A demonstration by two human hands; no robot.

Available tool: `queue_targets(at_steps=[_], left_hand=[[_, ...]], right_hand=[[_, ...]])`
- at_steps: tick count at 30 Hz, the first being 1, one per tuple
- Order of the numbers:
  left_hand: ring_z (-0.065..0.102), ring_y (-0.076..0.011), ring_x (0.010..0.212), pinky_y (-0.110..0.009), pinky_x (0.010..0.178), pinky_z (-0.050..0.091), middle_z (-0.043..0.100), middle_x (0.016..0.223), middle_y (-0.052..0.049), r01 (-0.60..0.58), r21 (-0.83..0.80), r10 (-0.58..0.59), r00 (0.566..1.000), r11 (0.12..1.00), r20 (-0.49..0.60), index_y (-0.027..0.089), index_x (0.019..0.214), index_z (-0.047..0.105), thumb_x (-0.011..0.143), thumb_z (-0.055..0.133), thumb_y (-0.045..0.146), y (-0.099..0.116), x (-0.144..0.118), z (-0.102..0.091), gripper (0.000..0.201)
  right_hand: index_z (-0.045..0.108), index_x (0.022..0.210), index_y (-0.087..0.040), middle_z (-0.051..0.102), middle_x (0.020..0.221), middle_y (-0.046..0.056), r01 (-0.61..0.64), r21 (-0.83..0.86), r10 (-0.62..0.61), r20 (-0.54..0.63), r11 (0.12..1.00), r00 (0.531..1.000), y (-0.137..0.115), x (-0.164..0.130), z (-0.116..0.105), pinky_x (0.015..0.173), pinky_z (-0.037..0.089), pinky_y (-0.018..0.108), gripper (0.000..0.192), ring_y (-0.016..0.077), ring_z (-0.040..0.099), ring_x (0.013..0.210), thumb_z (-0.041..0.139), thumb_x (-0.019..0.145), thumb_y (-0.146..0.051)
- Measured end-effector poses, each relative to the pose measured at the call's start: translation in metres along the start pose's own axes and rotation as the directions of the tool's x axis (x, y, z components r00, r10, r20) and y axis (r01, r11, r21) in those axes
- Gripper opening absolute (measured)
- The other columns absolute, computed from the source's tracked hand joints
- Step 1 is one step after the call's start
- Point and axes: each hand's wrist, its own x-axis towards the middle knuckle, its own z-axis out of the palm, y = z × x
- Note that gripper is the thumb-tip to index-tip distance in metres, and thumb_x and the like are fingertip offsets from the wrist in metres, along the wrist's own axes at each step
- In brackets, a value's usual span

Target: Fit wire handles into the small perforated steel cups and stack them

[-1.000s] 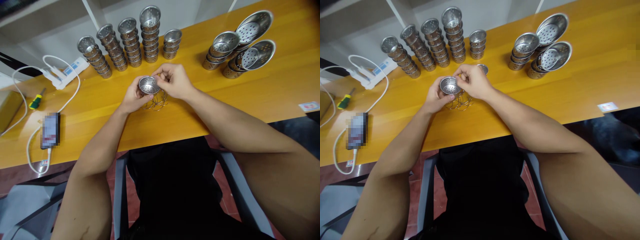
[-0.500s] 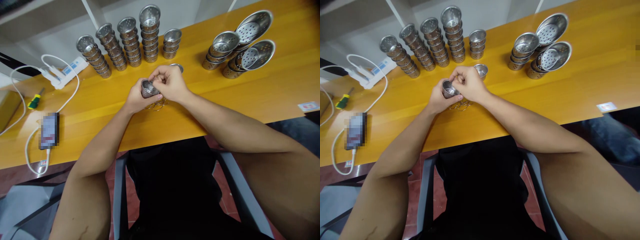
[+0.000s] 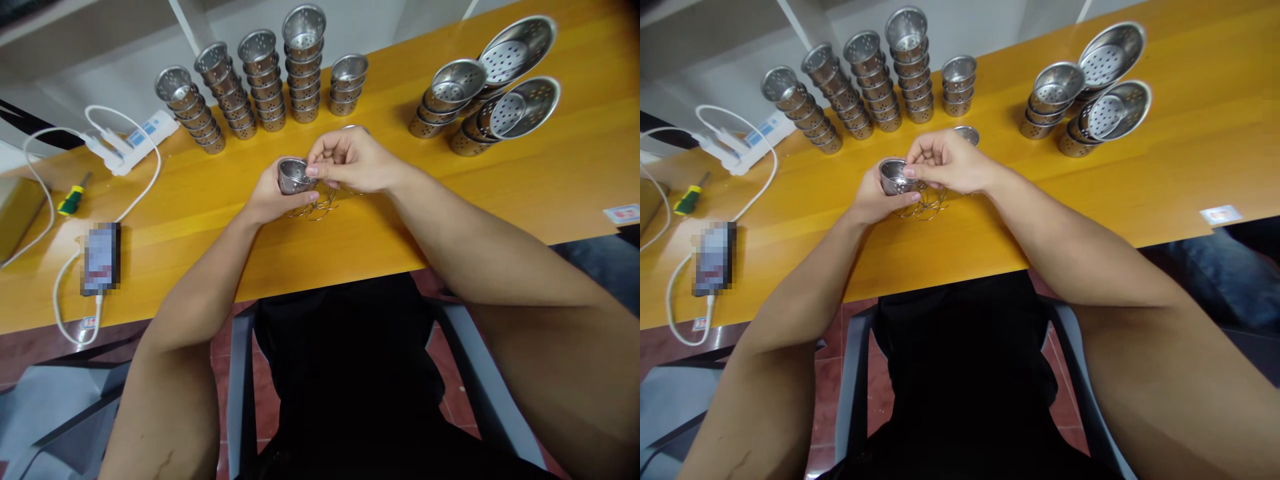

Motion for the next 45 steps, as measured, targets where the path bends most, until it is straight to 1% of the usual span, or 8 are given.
queue_targets(at_steps=[6,13,24,29,32,35,40,45], left_hand=[[0.089,-0.0338,0.128,-0.055,0.118,0.078,0.089,0.142,-0.015,-0.064,0.05,0.064,0.998,0.997,-0.004,0.024,0.145,0.077,0.074,0.119,0.094,-0.013,0.0,-0.003,0.108],[0.089,-0.0327,0.124,-0.057,0.123,0.078,0.09,0.135,-0.014,-0.055,0.099,0.058,0.998,0.994,-0.026,0.024,0.138,0.079,0.075,0.117,0.097,-0.004,0.0,-0.003,0.104],[0.088,-0.0347,0.128,-0.061,0.125,0.076,0.089,0.139,-0.014,-0.087,0.147,0.09,0.996,0.985,-0.014,0.025,0.148,0.077,0.082,0.116,0.089,-0.01,-0.001,-0.005,0.1],[0.088,-0.036,0.136,-0.061,0.13,0.073,0.086,0.147,-0.013,-0.142,0.162,0.153,0.986,0.976,-0.059,0.028,0.156,0.074,0.086,0.112,0.093,-0.02,0.004,-0.007,0.103],[0.088,-0.036,0.139,-0.059,0.13,0.073,0.086,0.147,-0.012,-0.154,0.154,0.171,0.98,0.976,-0.104,0.029,0.157,0.072,0.083,0.109,0.101,-0.024,0.007,-0.007,0.11],[0.089,-0.0362,0.14,-0.058,0.128,0.073,0.086,0.147,-0.011,-0.145,0.145,0.163,0.979,0.979,-0.12,0.029,0.157,0.071,0.079,0.108,0.106,-0.03,0.01,-0.008,0.116],[0.087,-0.0306,0.128,-0.056,0.117,0.076,0.087,0.144,-0.008,-0.198,0.121,0.211,0.972,0.973,-0.106,0.034,0.158,0.071,0.081,0.11,0.102,-0.043,0.012,-0.013,0.109],[0.084,-0.0378,0.151,-0.057,0.134,0.071,0.078,0.161,-0.016,-0.191,0.173,0.212,0.972,0.966,-0.107,0.031,0.171,0.06,0.084,0.103,0.108,-0.046,0.013,-0.012,0.124]], right_hand=[[0.077,0.109,-0.028,0.073,0.078,-0.002,-0.006,-0.045,0.005,-0.011,0.999,1.0,0.007,0.002,-0.001,0.059,0.052,0.035,0.078,0.018,0.06,0.066,0.114,0.093,-0.095],[0.074,0.107,-0.023,0.071,0.08,-0.002,0.076,-0.022,-0.076,0.019,0.997,0.997,0.012,0.006,0.003,0.073,0.058,0.032,0.076,0.0151,0.063,0.076,0.114,0.1,-0.088],[0.078,0.102,-0.024,0.073,0.084,0.001,0.046,-0.024,-0.046,-0.002,0.999,0.999,0.01,0.003,0.004,0.073,0.061,0.035,0.075,0.0192,0.067,0.079,0.118,0.092,-0.087],[0.083,0.127,-0.028,0.076,0.096,0.003,0.049,-0.135,-0.072,-0.174,0.99,0.982,0.016,0.002,0.001,0.077,0.065,0.039,0.089,0.0241,0.07,0.088,0.118,0.084,-0.097],[0.084,0.135,-0.03,0.079,0.108,0.007,0.028,-0.228,-0.081,-0.226,0.973,0.971,0.019,-0.001,-0.001,0.079,0.069,0.043,0.091,0.0287,0.075,0.092,0.109,0.089,-0.105],[0.087,0.139,-0.029,0.082,0.122,0.011,0.056,-0.354,-0.136,-0.204,0.933,0.97,0.015,-0.005,-0.003,0.084,0.072,0.046,0.085,0.0296,0.077,0.094,0.101,0.1,-0.103],[0.09,0.139,-0.03,0.082,0.131,0.014,0.083,-0.492,-0.165,-0.125,0.867,0.978,0.007,-0.01,-0.007,0.099,0.075,0.049,0.078,0.0349,0.081,0.109,0.106,0.099,-0.096],[0.092,0.136,-0.031,0.082,0.137,0.015,0.14,-0.52,-0.186,-0.037,0.843,0.982,0.013,-0.01,-0.004,0.109,0.074,0.056,0.064,0.0362,0.08,0.112,0.101,0.108,-0.088]])
